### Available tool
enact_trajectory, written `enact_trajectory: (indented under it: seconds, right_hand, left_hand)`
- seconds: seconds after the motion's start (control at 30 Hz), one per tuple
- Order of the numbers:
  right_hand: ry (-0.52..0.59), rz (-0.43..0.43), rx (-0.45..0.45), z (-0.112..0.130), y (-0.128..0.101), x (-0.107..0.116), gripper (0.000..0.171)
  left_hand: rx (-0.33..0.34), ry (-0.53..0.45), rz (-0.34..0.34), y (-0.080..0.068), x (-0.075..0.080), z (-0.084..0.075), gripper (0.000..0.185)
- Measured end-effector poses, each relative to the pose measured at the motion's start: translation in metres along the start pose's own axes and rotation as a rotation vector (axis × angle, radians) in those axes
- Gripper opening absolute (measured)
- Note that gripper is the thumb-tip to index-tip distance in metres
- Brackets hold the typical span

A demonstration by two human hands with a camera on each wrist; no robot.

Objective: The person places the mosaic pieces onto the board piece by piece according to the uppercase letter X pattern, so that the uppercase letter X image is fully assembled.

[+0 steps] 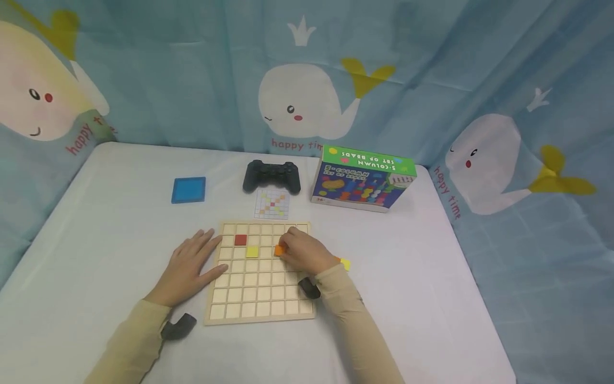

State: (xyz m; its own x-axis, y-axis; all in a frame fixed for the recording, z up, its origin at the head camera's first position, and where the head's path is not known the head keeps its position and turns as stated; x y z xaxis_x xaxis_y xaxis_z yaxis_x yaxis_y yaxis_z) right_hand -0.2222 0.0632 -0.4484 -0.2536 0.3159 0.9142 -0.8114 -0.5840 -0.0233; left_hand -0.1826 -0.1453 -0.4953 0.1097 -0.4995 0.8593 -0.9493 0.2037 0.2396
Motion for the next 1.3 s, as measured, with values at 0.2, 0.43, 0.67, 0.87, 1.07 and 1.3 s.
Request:
enact_trajectory:
  seconds: [0.2,0.43,0.67,0.87,1.07,1.3]
  right_hand:
    - [-0.019,0.005,0.001,-0.002,0.003,-0.005,0.024]
    - [-0.03,0.01,0.03,-0.001,0.006,-0.007,0.023]
    - [-0.014,0.008,0.032,-0.002,0.007,-0.007,0.023]
    - [0.037,-0.051,-0.051,-0.025,-0.006,0.009,0.021]
    - [0.04,-0.086,-0.197,-0.067,-0.049,0.028,0.022]
    - [0.051,-0.161,-0.316,-0.106,-0.098,0.035,0.021]
  left_hand:
    - [0.002,0.008,-0.013,0.0,0.002,0.0,0.077]
    - [0.009,0.002,-0.008,0.001,0.003,0.002,0.077]
    - [0.005,0.021,-0.004,0.001,0.004,0.0,0.078]
    - [0.001,0.02,-0.008,0.002,0.004,-0.001,0.078]
    - [0.015,0.019,0.012,0.002,0.0,-0.001,0.077]
    - [0.011,0.017,0.013,0.001,0.001,-0.003,0.077]
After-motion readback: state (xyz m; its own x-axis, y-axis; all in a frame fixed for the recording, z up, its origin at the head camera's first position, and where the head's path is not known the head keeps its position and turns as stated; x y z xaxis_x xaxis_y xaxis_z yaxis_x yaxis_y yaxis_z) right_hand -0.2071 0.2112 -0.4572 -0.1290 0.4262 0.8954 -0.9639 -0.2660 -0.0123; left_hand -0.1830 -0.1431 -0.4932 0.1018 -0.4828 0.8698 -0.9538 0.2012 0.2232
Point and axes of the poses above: each hand's wrist, its own y-axis towards the middle knuckle, its own x-axis out of the back of the hand, z = x × y, the point moved 10 cm from there along y, towards the middle knuckle, and after that the axes turned 6 degrees about -z, right-handed, at the moved point
